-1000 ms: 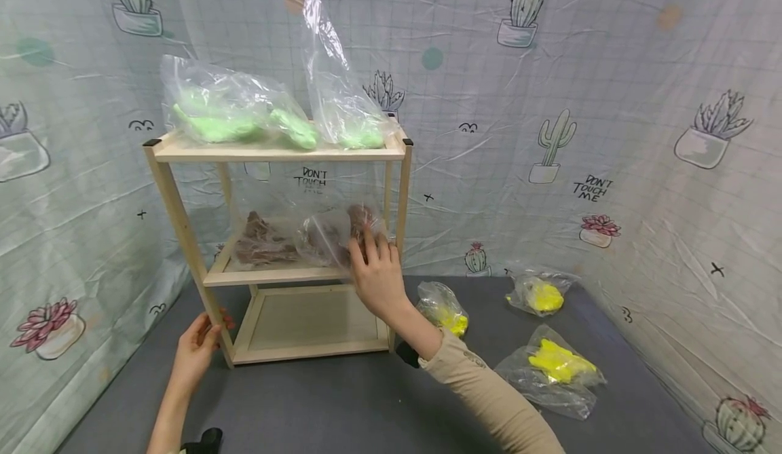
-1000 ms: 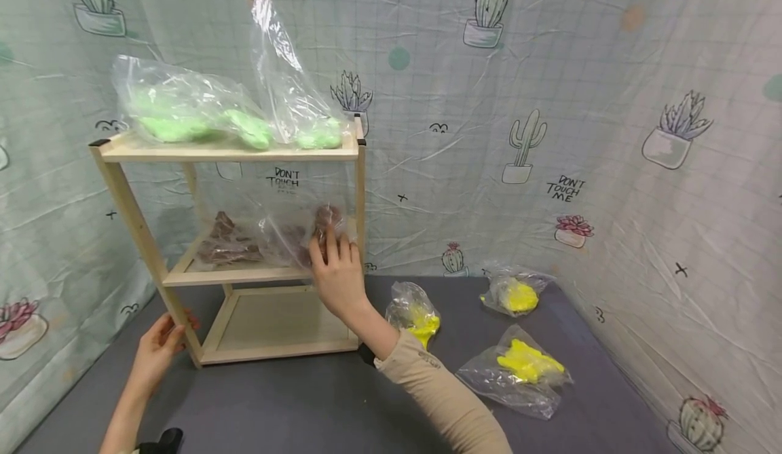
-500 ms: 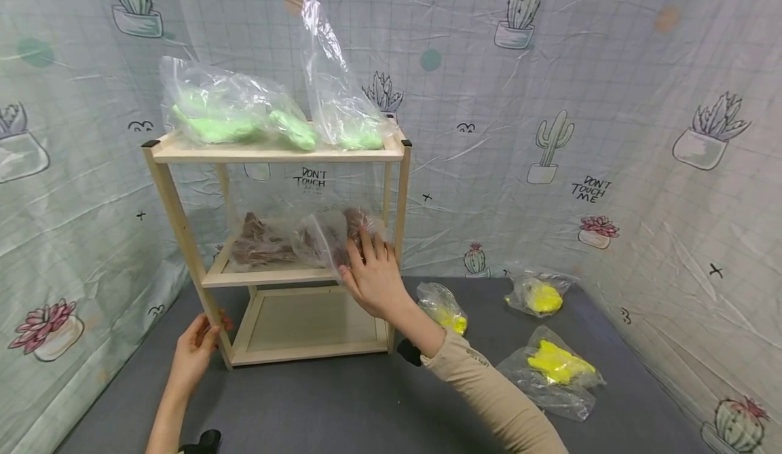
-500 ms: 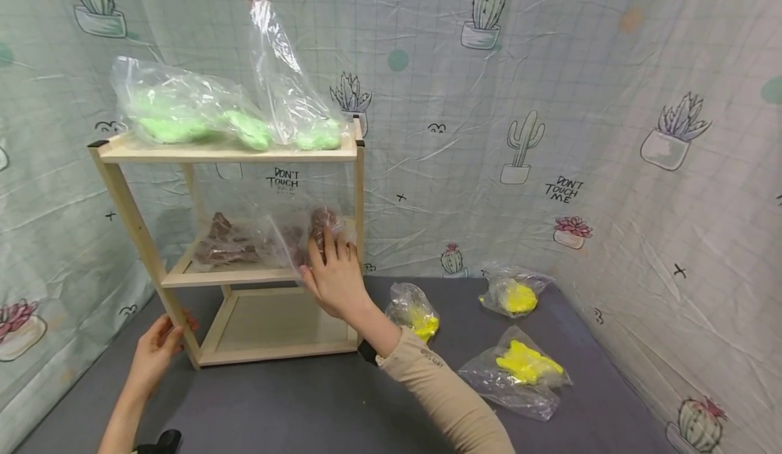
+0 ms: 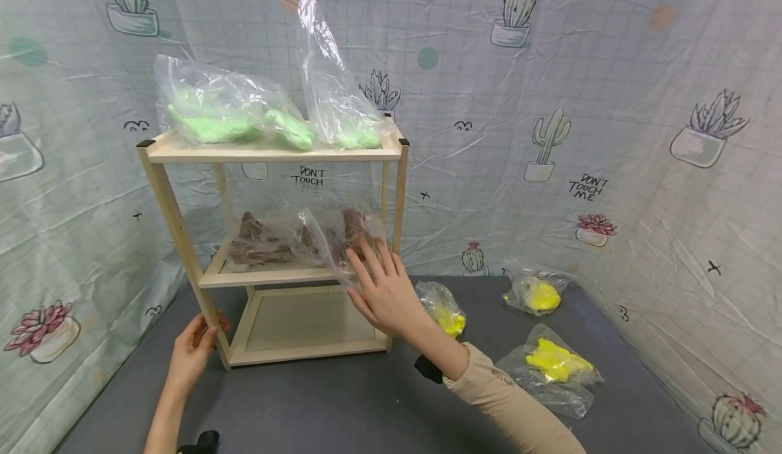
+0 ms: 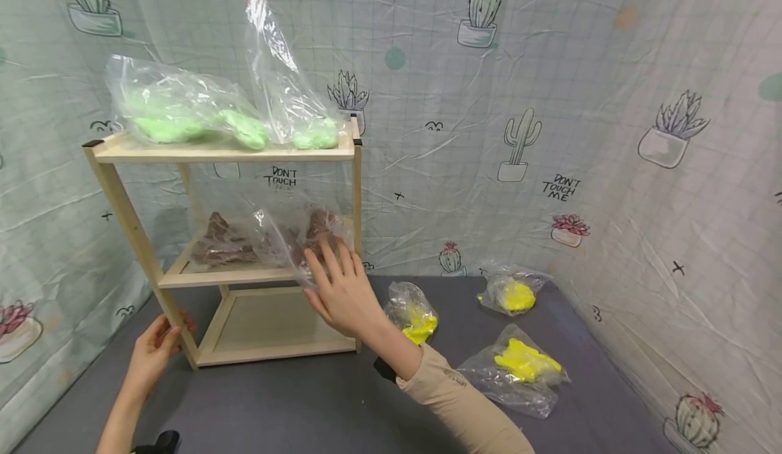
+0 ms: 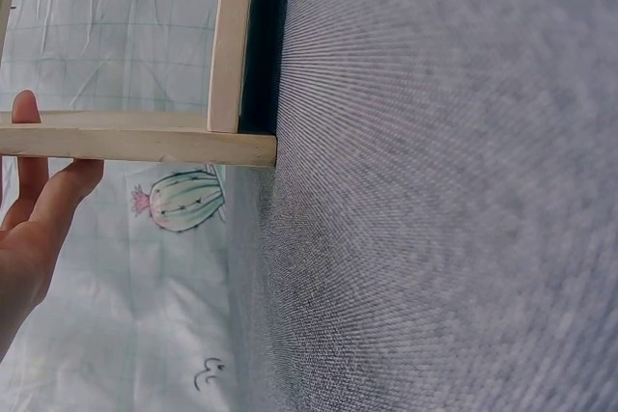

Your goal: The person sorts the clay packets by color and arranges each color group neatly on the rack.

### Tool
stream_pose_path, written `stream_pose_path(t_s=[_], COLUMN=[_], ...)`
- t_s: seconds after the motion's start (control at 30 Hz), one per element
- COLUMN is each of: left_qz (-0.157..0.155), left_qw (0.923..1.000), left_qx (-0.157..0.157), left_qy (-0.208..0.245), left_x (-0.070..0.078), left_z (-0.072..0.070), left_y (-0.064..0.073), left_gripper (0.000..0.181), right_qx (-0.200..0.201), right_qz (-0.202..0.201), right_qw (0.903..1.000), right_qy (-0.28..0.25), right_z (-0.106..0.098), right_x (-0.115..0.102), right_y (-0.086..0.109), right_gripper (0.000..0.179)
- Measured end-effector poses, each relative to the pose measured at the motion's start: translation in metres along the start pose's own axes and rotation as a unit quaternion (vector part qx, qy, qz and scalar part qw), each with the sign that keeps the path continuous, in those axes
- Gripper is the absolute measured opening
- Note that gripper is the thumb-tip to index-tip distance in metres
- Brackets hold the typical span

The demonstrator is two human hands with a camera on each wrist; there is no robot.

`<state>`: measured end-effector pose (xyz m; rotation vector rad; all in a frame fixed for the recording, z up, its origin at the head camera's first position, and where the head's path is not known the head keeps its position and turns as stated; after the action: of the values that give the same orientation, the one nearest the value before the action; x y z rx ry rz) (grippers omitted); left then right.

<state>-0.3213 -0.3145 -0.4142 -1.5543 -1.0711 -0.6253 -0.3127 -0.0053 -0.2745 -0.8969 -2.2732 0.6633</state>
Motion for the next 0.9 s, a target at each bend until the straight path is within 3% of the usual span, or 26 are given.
stream_pose_path(t_s=[0.27,0.33,0.57,0.73,0.9], left_qz=[-0.003,0.005,-0.012,-0.006,0.021], left_qw=[0.9999,1.0,0.9995,0.9999,0.9992], left_qx=[0.003,0.004,-0.001,-0.005,-0.007], left_qy=[-0.016,0.0,-0.028,-0.011,0.034], left_x=[-0.001,-0.001,-0.001,0.002,-0.004], left_z=[-0.001,-0.001,-0.001,0.001,0.001], left_y=[0.0,0.0,-0.001,-0.001,-0.002], left_gripper=[0.025,0.024,0.025,0.027,0.025], right_qx=[0.057,0.066,0.08,0.059,-0.014], right_qz=[-0.033,-0.032,-0.008,0.033,0.079], right_qw=[0.9958,0.9944,0.9914,0.9911,0.9898], right_qy=[-0.064,-0.076,-0.103,-0.115,-0.118], right_z=[-0.023,-0.025,-0.019,-0.002,0.027], right_x=[0.005,0.009,0.028,0.048,0.067], right_y=[0.035,0.046,0.084,0.107,0.129], right_gripper=[0.045,0.043,0.041,0.042,0.048])
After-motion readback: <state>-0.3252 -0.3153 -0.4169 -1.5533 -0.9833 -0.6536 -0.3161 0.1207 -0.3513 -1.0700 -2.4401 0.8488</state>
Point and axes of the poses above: each hand's wrist, its own y-axis away from the middle knuckle, its own z-axis out of the palm, x = y × z, the point moved 9 cm from there along -y, towards the middle knuckle, and after that the axes turned 10 degrees about -x, right-handed, at the moved point
